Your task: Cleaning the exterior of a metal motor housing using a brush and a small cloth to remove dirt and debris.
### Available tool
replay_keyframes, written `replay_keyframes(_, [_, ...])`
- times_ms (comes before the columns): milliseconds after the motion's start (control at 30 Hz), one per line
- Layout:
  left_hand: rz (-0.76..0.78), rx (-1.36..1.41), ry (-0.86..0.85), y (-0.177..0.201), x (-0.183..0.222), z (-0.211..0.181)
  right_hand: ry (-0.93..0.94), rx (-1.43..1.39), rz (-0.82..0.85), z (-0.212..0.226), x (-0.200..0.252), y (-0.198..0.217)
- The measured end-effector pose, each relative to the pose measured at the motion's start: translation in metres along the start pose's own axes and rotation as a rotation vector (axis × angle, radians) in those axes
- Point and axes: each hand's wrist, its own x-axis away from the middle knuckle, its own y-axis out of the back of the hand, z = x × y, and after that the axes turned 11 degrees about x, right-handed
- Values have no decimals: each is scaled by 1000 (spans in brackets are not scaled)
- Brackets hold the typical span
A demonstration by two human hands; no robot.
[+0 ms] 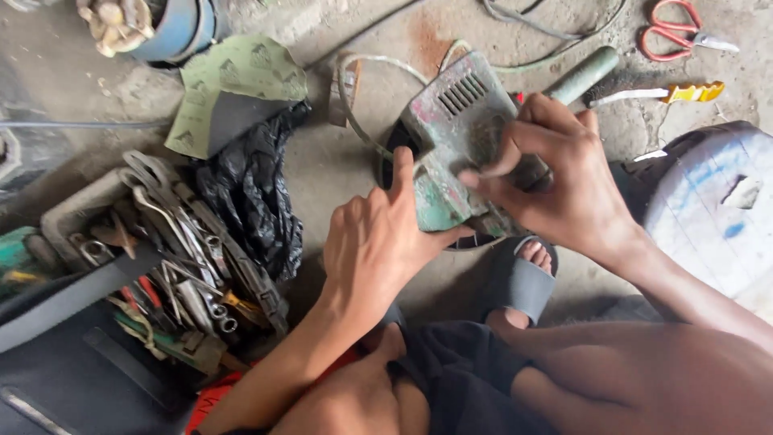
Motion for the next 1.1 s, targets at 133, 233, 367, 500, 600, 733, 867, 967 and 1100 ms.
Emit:
replay_keyframes(133, [-3, -53, 24, -1, 1, -1, 79, -70, -112, 2, -43, -12])
replay_keyframes(233, [15, -80, 17, 2, 7, 1, 27, -48, 16, 9, -24, 1])
replay_keyframes(367, [12, -70, 15, -2, 6, 1, 22, -112, 38, -5, -6, -2])
replay_keyframes(500, [3, -62, 0, 1, 15, 0, 121, -199, -108, -11, -46, -11])
replay_keyframes(600, [-23, -109, 16, 7, 16, -2, 94, -389, -115, -35, -42, 3])
replay_keyframes(733, [50, -59, 13, 10, 16, 0, -271, -592, -99, -61, 4, 32])
replay_keyframes(867, [53, 128, -84, 19, 19, 4, -451, -534, -128, -80, 41, 35])
replay_keyframes(967, [181, 299, 51, 28, 22, 3, -509, -647, -161, -93, 65, 21])
replay_keyframes(1100, [165, 164, 136, 40, 24, 2, -580, -696, -167, -90, 74, 12])
